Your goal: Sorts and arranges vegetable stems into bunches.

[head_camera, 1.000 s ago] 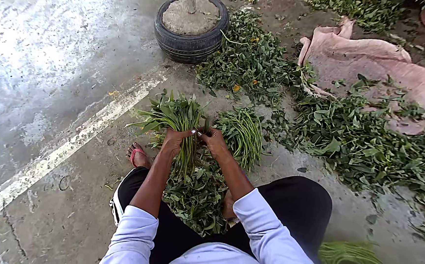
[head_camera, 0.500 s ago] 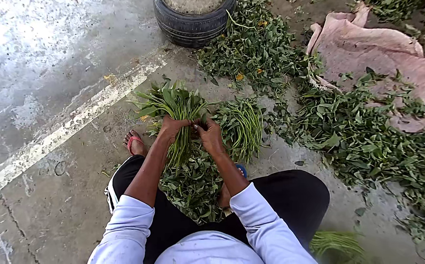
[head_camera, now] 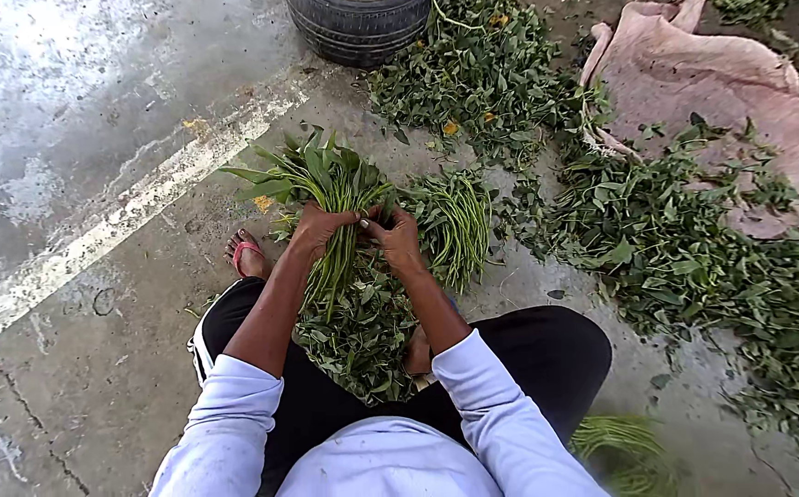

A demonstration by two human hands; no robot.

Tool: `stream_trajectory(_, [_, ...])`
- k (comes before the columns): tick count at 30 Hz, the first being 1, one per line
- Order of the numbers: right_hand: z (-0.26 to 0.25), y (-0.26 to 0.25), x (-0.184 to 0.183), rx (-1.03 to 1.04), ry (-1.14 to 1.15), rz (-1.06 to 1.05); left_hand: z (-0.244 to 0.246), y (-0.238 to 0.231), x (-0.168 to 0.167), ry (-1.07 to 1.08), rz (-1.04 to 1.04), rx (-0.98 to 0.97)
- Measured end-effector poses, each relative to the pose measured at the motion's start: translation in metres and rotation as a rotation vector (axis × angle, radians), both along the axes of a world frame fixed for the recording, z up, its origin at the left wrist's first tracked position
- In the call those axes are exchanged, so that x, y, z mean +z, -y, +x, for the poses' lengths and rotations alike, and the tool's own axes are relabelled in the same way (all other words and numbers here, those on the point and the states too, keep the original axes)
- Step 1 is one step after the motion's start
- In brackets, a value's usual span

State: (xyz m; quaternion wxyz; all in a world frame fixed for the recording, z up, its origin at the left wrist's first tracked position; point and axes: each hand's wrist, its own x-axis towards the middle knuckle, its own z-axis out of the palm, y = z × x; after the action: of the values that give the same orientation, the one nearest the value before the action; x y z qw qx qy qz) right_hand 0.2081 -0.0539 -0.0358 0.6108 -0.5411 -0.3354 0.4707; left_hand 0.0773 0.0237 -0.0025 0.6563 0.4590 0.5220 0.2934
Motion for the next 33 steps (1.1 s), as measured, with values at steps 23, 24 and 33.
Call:
stream_trajectory(23, [0.006, 0.027, 0.007, 0.243, 0.583, -0.001, -0.019, -0.021, 0.007, 0.263, 0.193, 0.142])
stream_trajectory(24, [-0.001, 0.023, 0.005, 0.219, 0.575, 0.031, -0.017, -0.019, 0.007, 0.270, 0.186, 0.134])
stream_trajectory(33, [-0.038, 0.040, -0.020, 0.155, 0.695, -0.015, -0.021, -0.023, 0.008, 0.249, 0.249, 0.390])
